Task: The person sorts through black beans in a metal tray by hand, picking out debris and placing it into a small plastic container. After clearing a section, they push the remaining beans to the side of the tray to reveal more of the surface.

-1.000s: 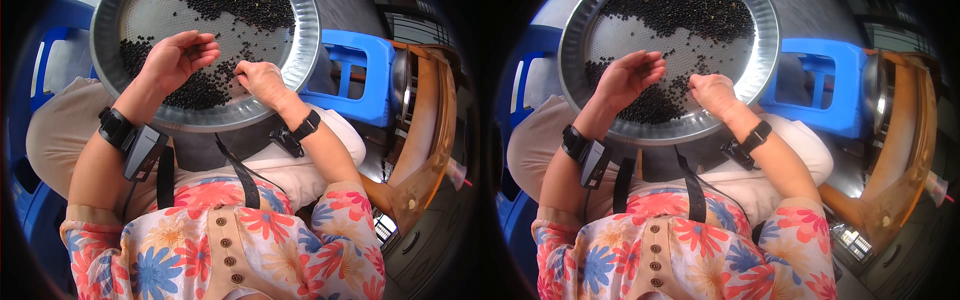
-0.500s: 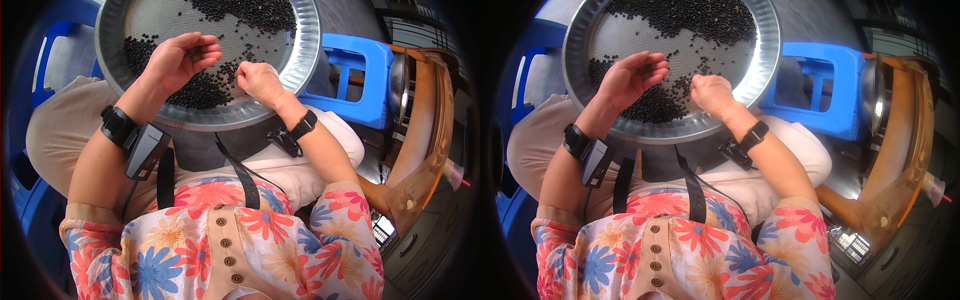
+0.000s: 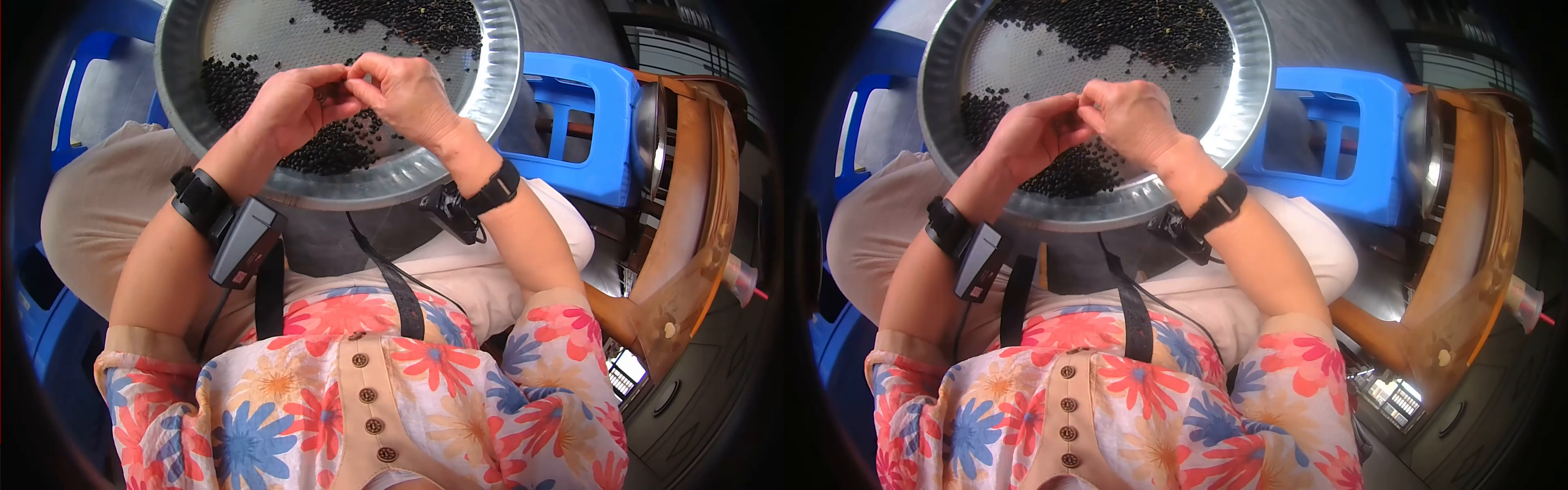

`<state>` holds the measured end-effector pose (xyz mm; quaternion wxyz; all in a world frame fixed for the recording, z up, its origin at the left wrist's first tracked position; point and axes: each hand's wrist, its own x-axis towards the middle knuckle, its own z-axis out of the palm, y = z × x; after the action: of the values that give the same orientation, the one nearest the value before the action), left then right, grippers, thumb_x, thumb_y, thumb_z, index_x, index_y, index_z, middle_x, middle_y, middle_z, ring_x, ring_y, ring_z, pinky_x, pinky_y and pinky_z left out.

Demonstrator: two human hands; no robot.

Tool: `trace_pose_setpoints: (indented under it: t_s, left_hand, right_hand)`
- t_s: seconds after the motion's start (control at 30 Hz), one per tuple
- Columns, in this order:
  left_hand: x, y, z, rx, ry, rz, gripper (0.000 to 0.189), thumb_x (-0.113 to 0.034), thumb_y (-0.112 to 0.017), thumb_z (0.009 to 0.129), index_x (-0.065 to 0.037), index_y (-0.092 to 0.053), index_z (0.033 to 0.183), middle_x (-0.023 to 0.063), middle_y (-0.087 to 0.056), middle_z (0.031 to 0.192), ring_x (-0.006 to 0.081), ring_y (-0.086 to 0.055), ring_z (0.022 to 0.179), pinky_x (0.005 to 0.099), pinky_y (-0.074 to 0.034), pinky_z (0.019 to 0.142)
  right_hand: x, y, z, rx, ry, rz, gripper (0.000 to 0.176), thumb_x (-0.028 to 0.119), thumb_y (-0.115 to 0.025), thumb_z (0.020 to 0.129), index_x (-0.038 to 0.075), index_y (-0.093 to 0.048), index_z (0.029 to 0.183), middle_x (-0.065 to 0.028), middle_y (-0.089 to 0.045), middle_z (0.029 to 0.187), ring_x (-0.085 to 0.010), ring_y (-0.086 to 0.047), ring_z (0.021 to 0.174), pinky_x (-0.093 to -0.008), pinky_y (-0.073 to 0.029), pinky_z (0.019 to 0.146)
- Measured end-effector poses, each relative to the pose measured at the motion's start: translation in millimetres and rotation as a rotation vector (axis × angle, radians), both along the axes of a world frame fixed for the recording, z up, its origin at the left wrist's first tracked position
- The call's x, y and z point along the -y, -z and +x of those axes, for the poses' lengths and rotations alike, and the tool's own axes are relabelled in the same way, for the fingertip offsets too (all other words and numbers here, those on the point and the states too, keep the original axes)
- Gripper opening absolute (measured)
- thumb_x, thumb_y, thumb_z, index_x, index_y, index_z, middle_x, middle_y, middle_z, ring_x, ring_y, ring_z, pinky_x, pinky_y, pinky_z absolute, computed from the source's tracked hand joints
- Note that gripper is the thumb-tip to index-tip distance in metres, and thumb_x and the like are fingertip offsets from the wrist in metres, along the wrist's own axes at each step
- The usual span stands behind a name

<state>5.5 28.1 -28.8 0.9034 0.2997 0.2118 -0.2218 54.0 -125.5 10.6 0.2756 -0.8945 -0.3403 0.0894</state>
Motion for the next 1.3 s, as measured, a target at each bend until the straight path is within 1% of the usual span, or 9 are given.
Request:
trace_pose_setpoints:
  t_s: [0.1, 0.23, 0.27, 0.5, 0.57, 0.6, 0.83, 1.1, 1.3]
  left_hand:
    - [-4, -6, 3, 0.069, 0.003, 0.010, 0.021, -0.010, -0.049, 0.090, 0.008, -0.057, 0.096, 0.0125, -0.060, 0.088, 0.0179, -0.062, 0.076, 0.0257, -0.054, 0.067]
    - [-8, -19, 8, 0.145, -0.025, -0.034, 0.022, -0.011, -0.050, 0.090, 0.008, -0.058, 0.098, 0.0132, -0.061, 0.092, 0.0185, -0.063, 0.080, 0.0235, -0.054, 0.072]
    - [-9, -21, 10, 0.168, -0.033, -0.050, 0.023, -0.012, -0.051, 0.090, 0.007, -0.057, 0.101, 0.0126, -0.061, 0.095, 0.0181, -0.063, 0.084, 0.0230, -0.054, 0.075]
    - [-6, -32, 10, 0.240, -0.094, -0.082, 0.019, -0.006, -0.056, 0.086, 0.007, -0.057, 0.099, 0.0124, -0.062, 0.092, 0.0195, -0.064, 0.083, 0.0226, -0.054, 0.075]
    - [-3, -27, 10, 0.252, -0.111, -0.080, 0.019, -0.006, -0.057, 0.086, 0.007, -0.057, 0.099, 0.0121, -0.062, 0.092, 0.0191, -0.064, 0.082, 0.0219, -0.054, 0.074]
    - [-4, -28, 10, 0.250, -0.111, -0.116, 0.018, -0.006, -0.057, 0.085, 0.006, -0.056, 0.099, 0.0115, -0.062, 0.092, 0.0183, -0.064, 0.081, 0.0212, -0.054, 0.073]
    - [-14, -42, 10, 0.273, -0.027, -0.198, 0.015, -0.007, -0.059, 0.085, 0.003, -0.057, 0.095, 0.0075, -0.061, 0.086, 0.0142, -0.063, 0.075, 0.0200, -0.054, 0.066]
    - [-14, -49, 6, 0.267, -0.049, -0.208, 0.012, -0.009, -0.058, 0.085, 0.002, -0.058, 0.091, 0.0056, -0.059, 0.084, 0.0128, -0.060, 0.072, 0.0205, -0.053, 0.063]
    - [-23, -51, 3, 0.238, -0.112, -0.178, 0.010, -0.011, -0.060, 0.085, -0.001, -0.059, 0.088, 0.0064, -0.061, 0.082, 0.0127, -0.061, 0.072, 0.0198, -0.053, 0.065]
  right_hand:
    - [-4, -12, 10, 0.052, -0.008, 0.015, 0.013, 0.019, -0.066, 0.076, 0.007, -0.062, 0.080, -0.0060, -0.059, 0.059, -0.0130, -0.058, 0.053, -0.0245, -0.045, 0.050]
    - [-5, -30, 25, -0.091, 0.026, 0.113, 0.013, 0.016, -0.070, 0.076, 0.006, -0.063, 0.081, 0.0007, -0.057, 0.057, -0.0040, -0.052, 0.053, -0.0191, -0.043, 0.050]
    - [-5, -37, 26, -0.164, 0.075, 0.162, 0.019, 0.023, -0.071, 0.072, 0.006, -0.065, 0.075, -0.0030, -0.060, 0.058, -0.0096, -0.056, 0.054, -0.0237, -0.045, 0.052]
    - [-1, -33, 32, -0.295, 0.081, 0.337, 0.021, 0.021, -0.071, 0.076, 0.002, -0.063, 0.079, -0.0036, -0.064, 0.065, -0.0061, -0.058, 0.059, -0.0199, -0.044, 0.052]
    - [0, -37, 27, -0.437, 0.127, 0.369, 0.020, 0.021, -0.068, 0.080, 0.003, -0.063, 0.085, 0.0030, -0.059, 0.067, -0.0017, -0.049, 0.054, -0.0153, -0.039, 0.047]
    - [-3, -40, 23, -0.546, 0.196, 0.424, 0.019, 0.015, -0.069, 0.078, -0.002, -0.062, 0.082, -0.0049, -0.065, 0.070, -0.0057, -0.058, 0.062, -0.0171, -0.044, 0.052]
    - [-3, -43, 16, -1.061, 0.241, 0.695, 0.019, 0.021, -0.066, 0.082, 0.004, -0.060, 0.088, 0.0004, -0.060, 0.070, -0.0042, -0.045, 0.050, -0.0203, -0.039, 0.047]
    - [-6, -42, 13, -1.243, 0.222, 0.798, 0.017, 0.020, -0.062, 0.085, 0.004, -0.058, 0.091, -0.0006, -0.061, 0.070, -0.0034, -0.038, 0.046, -0.0209, -0.036, 0.047]
    - [-12, -48, 8, -1.300, 0.248, 0.869, 0.012, 0.020, -0.057, 0.089, 0.009, -0.055, 0.086, 0.0075, -0.032, 0.054, -0.0037, -0.032, 0.046, -0.0220, -0.033, 0.047]
